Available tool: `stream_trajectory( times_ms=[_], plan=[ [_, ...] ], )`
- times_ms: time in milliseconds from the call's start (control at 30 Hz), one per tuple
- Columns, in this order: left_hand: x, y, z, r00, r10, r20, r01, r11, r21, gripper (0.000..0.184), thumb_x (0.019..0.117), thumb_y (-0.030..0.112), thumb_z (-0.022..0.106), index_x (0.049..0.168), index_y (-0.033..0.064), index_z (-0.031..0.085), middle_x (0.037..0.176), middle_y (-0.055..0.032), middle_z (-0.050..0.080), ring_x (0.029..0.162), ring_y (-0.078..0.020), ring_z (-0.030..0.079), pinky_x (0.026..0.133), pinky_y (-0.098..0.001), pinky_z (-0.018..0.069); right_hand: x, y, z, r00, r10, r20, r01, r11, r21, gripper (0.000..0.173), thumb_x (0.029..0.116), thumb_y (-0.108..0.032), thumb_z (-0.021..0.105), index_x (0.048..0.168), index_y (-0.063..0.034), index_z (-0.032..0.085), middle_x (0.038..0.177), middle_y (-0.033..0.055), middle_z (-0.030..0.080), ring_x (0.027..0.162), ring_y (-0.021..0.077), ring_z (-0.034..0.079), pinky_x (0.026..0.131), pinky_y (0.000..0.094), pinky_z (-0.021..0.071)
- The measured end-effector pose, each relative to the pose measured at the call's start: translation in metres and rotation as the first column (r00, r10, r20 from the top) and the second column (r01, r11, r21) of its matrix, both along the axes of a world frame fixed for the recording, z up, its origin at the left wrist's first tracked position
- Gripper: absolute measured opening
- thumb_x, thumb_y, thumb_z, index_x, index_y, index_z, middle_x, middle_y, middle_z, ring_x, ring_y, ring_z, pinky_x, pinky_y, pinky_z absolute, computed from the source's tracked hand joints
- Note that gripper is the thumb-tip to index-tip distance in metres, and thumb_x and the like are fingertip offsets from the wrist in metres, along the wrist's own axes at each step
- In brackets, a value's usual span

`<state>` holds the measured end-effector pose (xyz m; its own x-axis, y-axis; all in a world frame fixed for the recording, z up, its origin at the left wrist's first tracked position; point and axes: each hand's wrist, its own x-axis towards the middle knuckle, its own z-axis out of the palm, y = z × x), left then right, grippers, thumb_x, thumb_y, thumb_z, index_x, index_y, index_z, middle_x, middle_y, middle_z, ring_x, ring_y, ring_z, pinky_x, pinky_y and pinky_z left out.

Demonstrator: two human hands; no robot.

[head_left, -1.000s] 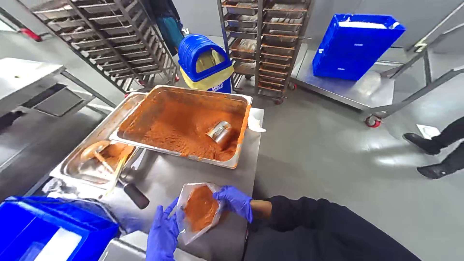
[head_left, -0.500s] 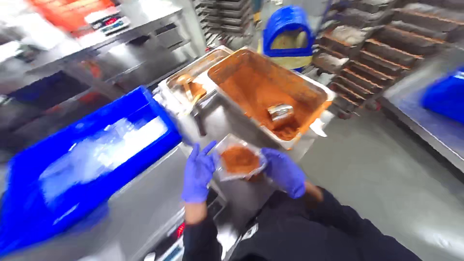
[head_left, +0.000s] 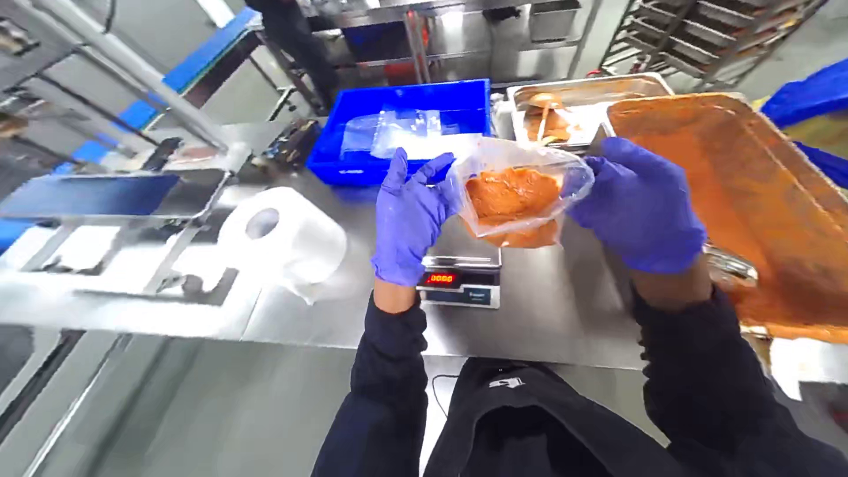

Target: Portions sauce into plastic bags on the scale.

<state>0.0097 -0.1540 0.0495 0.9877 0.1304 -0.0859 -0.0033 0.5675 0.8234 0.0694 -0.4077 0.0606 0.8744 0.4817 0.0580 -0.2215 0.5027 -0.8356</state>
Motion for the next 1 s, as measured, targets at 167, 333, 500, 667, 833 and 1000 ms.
stream_trajectory(
  times_ms=[167, 333, 500, 667, 833, 1000],
  plan=[
    [0.006, 0.046, -0.044, 0.961, 0.265, -0.079, -0.244, 0.947, 0.21, 0.069, 0.1072, 0.058, 0.01, 0.128, 0.0115, 0.057, 0.103, -0.0066, 0.07, 0.077, -0.0154, 0.068, 0.071, -0.0329, 0.0586, 0.034, 0.077, -0.042, 0.98, 0.108, -0.166, -0.134, 0.979, -0.154, 0.038, 0.1102, -0.035, 0.031, 0.109, -0.0182, 0.065, 0.089, -0.0019, 0.072, 0.077, 0.0092, 0.069, 0.065, 0.0279, 0.0594],
    [0.01, 0.071, -0.093, 0.953, 0.253, -0.168, -0.167, 0.899, 0.406, 0.066, 0.1089, 0.055, 0.019, 0.135, 0.0071, 0.057, 0.105, -0.0088, 0.07, 0.087, -0.0158, 0.067, 0.083, -0.0357, 0.0565, 0.051, 0.115, -0.097, 0.99, 0.088, -0.114, -0.128, 0.905, -0.407, 0.025, 0.1062, -0.033, 0.053, 0.12, -0.0146, 0.063, 0.096, -0.0021, 0.069, 0.083, 0.0077, 0.067, 0.075, 0.0255, 0.0575],
    [-0.011, 0.068, -0.09, 0.931, 0.269, -0.245, -0.043, 0.751, 0.659, 0.065, 0.1038, 0.066, 0.031, 0.153, 0.0249, 0.043, 0.139, -0.0124, 0.059, 0.12, -0.0293, 0.061, 0.097, -0.0515, 0.0521, 0.045, 0.11, -0.091, 1.0, 0.003, -0.027, -0.021, 0.706, -0.708, 0.05, 0.1018, -0.039, 0.06, 0.139, -0.0069, 0.05, 0.119, 0.0082, 0.061, 0.096, 0.0148, 0.062, 0.078, 0.0336, 0.0537],
    [-0.001, 0.067, -0.09, 0.918, 0.355, -0.177, -0.125, 0.683, 0.72, 0.068, 0.1029, 0.067, 0.032, 0.153, 0.0228, 0.043, 0.149, -0.0076, 0.053, 0.13, -0.0295, 0.055, 0.098, -0.0559, 0.0486, 0.037, 0.096, -0.088, 0.996, -0.032, 0.085, 0.085, 0.655, -0.751, 0.071, 0.1, -0.049, 0.058, 0.154, -0.0077, 0.037, 0.15, 0.0153, 0.047, 0.123, 0.0224, 0.054, 0.097, 0.0437, 0.0476],
    [-0.024, 0.063, -0.089, 0.878, 0.477, -0.043, -0.319, 0.649, 0.691, 0.054, 0.108, 0.052, 0.033, 0.151, 0.0228, 0.047, 0.144, -0.0037, 0.056, 0.126, -0.021, 0.056, 0.098, -0.0463, 0.05, 0.016, 0.046, -0.076, 0.975, -0.042, 0.22, 0.184, 0.709, -0.681, 0.062, 0.0992, -0.041, 0.062, 0.152, -0.017, 0.041, 0.141, 0.0022, 0.055, 0.12, 0.0113, 0.058, 0.098, 0.0347, 0.051],
    [-0.061, 0.076, -0.119, 0.753, 0.635, 0.176, -0.6, 0.55, 0.581, 0.047, 0.1113, 0.029, 0.025, 0.139, 0.0033, 0.053, 0.125, -0.0057, 0.063, 0.11, -0.0138, 0.062, 0.094, -0.0353, 0.0531, -0.005, -0.091, -0.032, 0.835, 0.107, 0.54, 0.43, 0.485, -0.761, 0.065, 0.0834, -0.031, 0.072, 0.143, -0.0109, 0.053, 0.148, 0.0044, 0.054, 0.128, 0.0118, 0.056, 0.1, 0.0322, 0.0514]
  ],
)
